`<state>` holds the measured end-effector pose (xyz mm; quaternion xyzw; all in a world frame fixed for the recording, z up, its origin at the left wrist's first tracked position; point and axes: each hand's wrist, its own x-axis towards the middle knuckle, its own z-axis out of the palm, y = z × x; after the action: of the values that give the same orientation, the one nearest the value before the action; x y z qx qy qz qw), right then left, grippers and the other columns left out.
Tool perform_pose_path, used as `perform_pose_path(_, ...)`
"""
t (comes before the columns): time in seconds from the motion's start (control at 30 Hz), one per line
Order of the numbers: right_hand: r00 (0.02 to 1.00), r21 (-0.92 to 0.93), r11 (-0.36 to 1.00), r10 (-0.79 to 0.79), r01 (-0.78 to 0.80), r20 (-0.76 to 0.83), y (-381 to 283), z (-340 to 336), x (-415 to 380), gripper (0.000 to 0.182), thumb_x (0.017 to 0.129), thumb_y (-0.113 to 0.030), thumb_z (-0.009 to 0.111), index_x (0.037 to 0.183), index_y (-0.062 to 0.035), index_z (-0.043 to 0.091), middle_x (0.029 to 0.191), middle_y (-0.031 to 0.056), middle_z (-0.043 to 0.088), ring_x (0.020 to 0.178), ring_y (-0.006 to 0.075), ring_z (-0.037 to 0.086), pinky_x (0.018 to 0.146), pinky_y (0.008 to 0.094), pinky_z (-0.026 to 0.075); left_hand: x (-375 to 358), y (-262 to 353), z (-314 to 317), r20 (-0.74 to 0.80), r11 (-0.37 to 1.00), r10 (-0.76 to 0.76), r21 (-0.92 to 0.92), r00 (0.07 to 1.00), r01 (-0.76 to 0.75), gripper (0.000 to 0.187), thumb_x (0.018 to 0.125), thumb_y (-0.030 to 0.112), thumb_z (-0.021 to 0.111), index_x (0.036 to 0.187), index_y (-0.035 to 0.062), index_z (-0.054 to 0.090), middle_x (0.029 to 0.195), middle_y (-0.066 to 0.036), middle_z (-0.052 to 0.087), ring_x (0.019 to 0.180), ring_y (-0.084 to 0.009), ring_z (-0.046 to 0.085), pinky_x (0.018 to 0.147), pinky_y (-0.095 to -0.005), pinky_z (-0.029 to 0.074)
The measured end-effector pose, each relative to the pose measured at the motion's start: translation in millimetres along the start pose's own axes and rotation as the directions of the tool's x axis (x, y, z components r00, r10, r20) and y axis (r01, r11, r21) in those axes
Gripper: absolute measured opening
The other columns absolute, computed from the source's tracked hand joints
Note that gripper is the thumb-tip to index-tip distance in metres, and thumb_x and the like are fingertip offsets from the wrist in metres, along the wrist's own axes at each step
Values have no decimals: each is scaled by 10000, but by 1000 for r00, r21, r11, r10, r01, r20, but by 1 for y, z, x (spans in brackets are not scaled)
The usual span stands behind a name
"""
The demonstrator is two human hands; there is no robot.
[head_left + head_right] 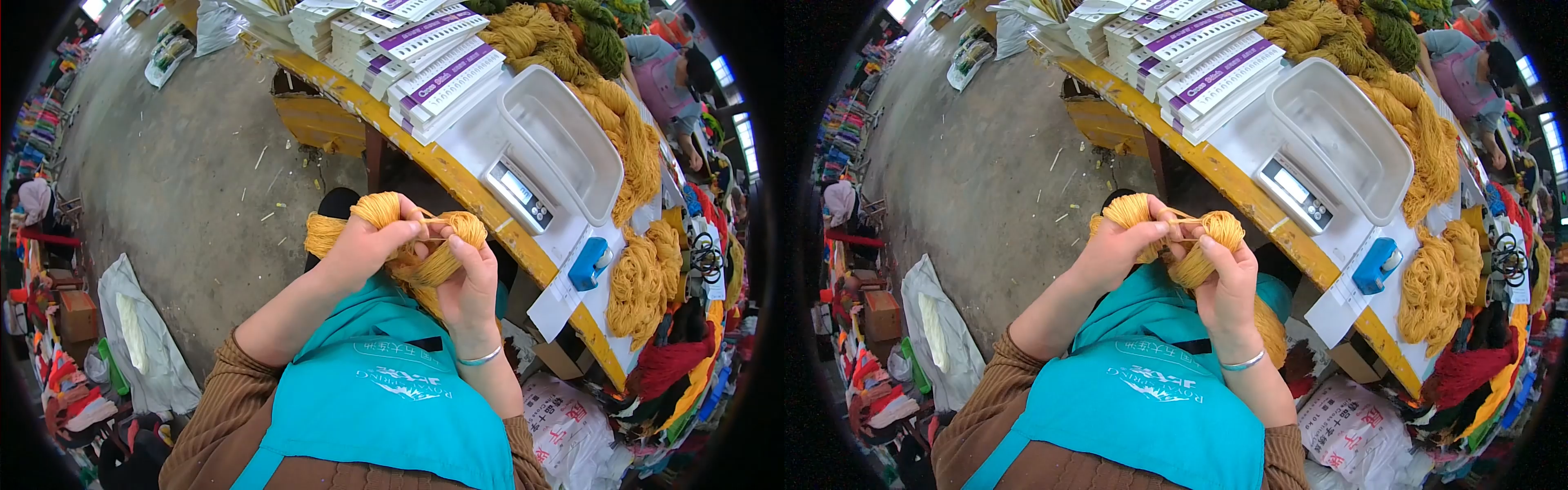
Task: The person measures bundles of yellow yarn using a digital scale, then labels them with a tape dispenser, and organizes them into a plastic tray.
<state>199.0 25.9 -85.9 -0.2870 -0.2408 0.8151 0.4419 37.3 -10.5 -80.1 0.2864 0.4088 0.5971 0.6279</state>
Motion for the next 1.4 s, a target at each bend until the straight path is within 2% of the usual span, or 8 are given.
perform_pose_path(0.1, 999, 24, 999, 35, -35, 32, -3, -4, 0, 213, 904, -84, 607, 1079, 37, 616, 1094, 152, 657, 1000, 227, 649, 924, 374, 523, -1, 1, -2, -3, 992, -23, -127, 1000, 22, 49, 930, 50, 577, 958, 11, 582, 852, -31, 620, 780, -92, 601, 731, -253, 506)
perform_pose_path(0.17, 997, 100, 992, 71, -74, 32, -3, -1, -1, 230, 903, -93, 617, 1093, 37, 616, 1130, 145, 645, 1050, 219, 629, 970, 370, 497, -2, 3, 3, 36, 982, -54, 181, 998, 46, 91, 903, 33, 619, 982, -8, 598, 993, -65, 676, 851, -99, 626, 759, -266, 525)
perform_pose_path(0.2, 997, 100, 992, 72, -75, 32, -3, 0, -1, 230, 903, -93, 617, 1093, 37, 616, 1130, 145, 645, 1050, 219, 629, 970, 370, 497, -1, -2, 6, 52, 973, 88, 208, 995, -97, 142, 883, 37, 665, 1012, -13, 631, 995, -45, 682, 854, -76, 616, 736, -250, 524)
perform_pose_path(0.3, 998, 94, 994, 62, -63, 9, 0, 2, -2, 243, 902, -100, 627, 1103, 36, 613, 1160, 136, 631, 1081, 214, 615, 994, 366, 481, -5, 4, 7, 96, 930, 36, 360, 995, -68, 162, 870, 43, 684, 1019, -5, 643, 959, -27, 675, 839, -58, 595, 718, -244, 511)
perform_pose_path(1.03, 998, -57, 997, -47, 45, -42, 2, 0, -3, 199, 871, 15, 571, 1067, 33, 595, 992, 109, 676, 909, 185, 660, 865, 332, 535, -1, -1, 1, -10, 955, 135, 269, 991, -127, 45, 872, 16, 606, 902, 16, 572, 852, -31, 613, 809, -91, 577, 718, -277, 496)
perform_pose_path(1.17, 999, -34, 999, -20, 21, 39, -6, -6, 0, 181, 854, 13, 544, 1030, 29, 583, 960, 110, 672, 860, 190, 655, 830, 339, 537, 4, 0, -7, 4, 979, -88, -187, 996, 87, 110, 897, 100, 562, 946, 3, 580, 744, -36, 554, 743, -136, 571, 718, -350, 499)
perform_pose_path(1.23, 998, -50, 999, 10, -7, 59, -14, -5, 2, 166, 853, 12, 567, 1018, 25, 579, 900, 84, 657, 811, 164, 640, 794, 318, 530, 4, 7, -12, 231, 912, -226, -292, 946, 289, 141, 906, 123, 573, 952, -10, 583, 710, -28, 539, 659, -109, 527, 633, -305, 464)
perform_pose_path(1.4, 969, -283, 947, 199, -152, 144, -40, 5, 9, 145, 884, -67, 655, 1007, -14, 601, 709, -17, 543, 560, 50, 469, 495, 220, 365, -4, 11, -25, 472, 856, -441, -35, 763, 516, 205, 936, 156, 588, 987, -42, 608, 495, 72, 320, 393, -48, 290, 373, -240, 222)
